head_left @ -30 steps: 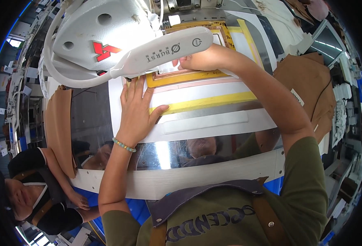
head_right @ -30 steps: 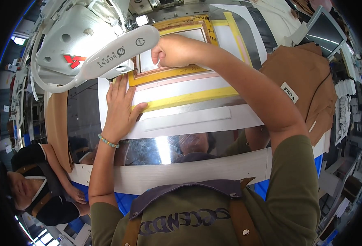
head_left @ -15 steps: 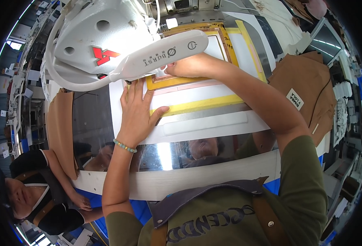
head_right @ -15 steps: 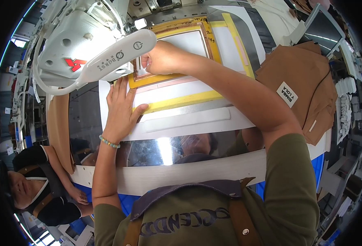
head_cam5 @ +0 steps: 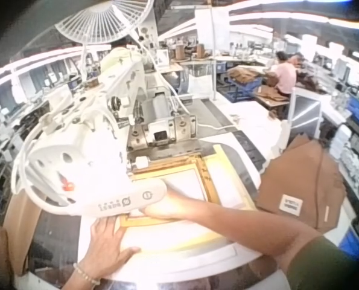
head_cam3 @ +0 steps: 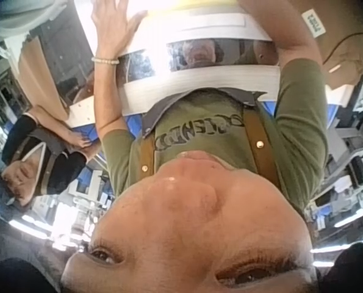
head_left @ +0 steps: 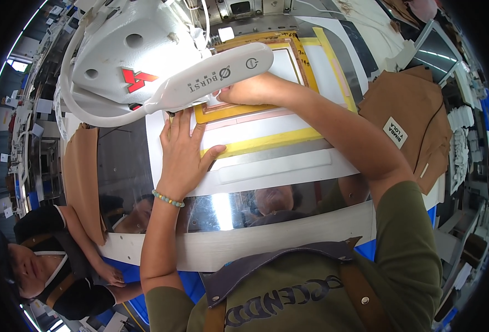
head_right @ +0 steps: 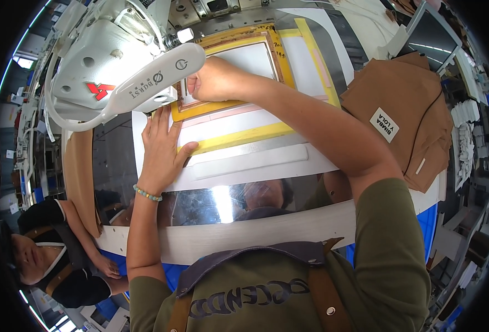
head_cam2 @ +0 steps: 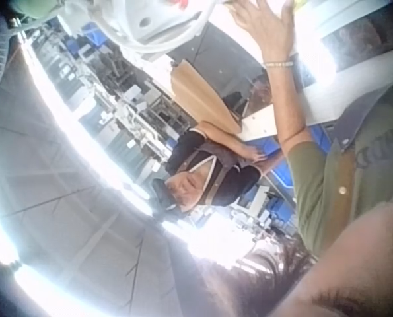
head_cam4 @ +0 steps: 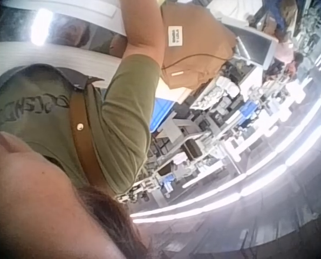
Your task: The recorder is using an industrial sewing machine to sew labels onto brown leather or fabric pieces.
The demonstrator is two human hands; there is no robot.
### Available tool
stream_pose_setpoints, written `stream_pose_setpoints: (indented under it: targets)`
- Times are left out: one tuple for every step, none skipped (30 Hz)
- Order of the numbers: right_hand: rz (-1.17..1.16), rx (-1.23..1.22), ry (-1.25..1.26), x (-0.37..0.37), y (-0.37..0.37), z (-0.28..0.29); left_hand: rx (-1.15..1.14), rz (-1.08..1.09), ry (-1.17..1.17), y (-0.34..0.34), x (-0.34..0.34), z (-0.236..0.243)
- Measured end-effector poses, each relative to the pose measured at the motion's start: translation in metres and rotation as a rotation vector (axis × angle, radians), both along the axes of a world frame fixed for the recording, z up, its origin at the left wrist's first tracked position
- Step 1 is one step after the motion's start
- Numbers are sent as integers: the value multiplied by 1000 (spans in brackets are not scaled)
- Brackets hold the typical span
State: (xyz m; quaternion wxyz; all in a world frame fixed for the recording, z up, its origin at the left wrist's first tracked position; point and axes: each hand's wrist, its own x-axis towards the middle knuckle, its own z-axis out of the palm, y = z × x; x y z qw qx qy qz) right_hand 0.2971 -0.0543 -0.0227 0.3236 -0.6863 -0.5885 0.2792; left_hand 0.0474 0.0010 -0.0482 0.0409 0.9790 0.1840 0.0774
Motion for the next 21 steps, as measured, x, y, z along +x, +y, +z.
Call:
stream_pose_setpoints:
  targets:
    - [3, 0, 1, 0, -1, 5, 0, 3, 1, 0, 0, 2]
    - [-7, -59, 51, 3, -3, 11, 21, 10, 7, -1, -1, 4]
    - [-21, -119, 98, 6, -8, 16, 41, 12, 11, -2, 0, 6]
    - [-25, -121, 96, 17, -10, 12, 39, 9, 9, -3, 1, 6]
    - [14, -77, 94, 33, -11, 6, 57, 14, -6, -5, 3, 5]
    - [51, -36, 91, 48, -14, 2, 72, 17, -23, -6, 5, 4]
    - [53, -39, 90, 53, -18, 9, 69, 20, -24, -7, 3, 4]
    - [33, -69, 63, 62, -22, 18, 79, 34, -7, -7, 1, 5]
    - [8, -100, 36, 69, -28, 26, 87, 43, 9, -7, 1, 5]
    - [0, -108, 29, 77, -36, 33, 79, 36, 1, -7, 1, 4]
    - [22, -131, 28, 85, -44, 39, 80, 34, -6, -7, 1, 3]
    - [44, -155, 32, 91, -49, 41, 81, 33, -10, -6, 0, 1]
    - [35, -165, 29, 96, -51, 41, 71, 24, -15, -5, 0, 0]
    - [54, -157, -25, 100, -52, 41, 57, 37, -8, -4, -2, -1]
    - [71, -156, -80, 105, -56, 41, 38, 47, -2, -5, -2, -1]
    - [65, -133, -144, 107, -56, 39, 8, 58, 1, -6, -2, 0]
    - [53, -150, -149, 108, -60, 37, -4, 66, 11, -6, -1, 2]
    - [111, -129, -206, 107, -61, 38, 22, 59, -5, -3, -3, -2]
    - [169, -107, -261, 105, -62, 40, 48, 52, -21, -2, -3, -4]
    - [159, -149, -258, 103, -65, 41, 41, 45, -27, -2, -3, -7]
    - [155, -152, -261, 100, -67, 43, 40, 50, -12, -2, -4, -6]
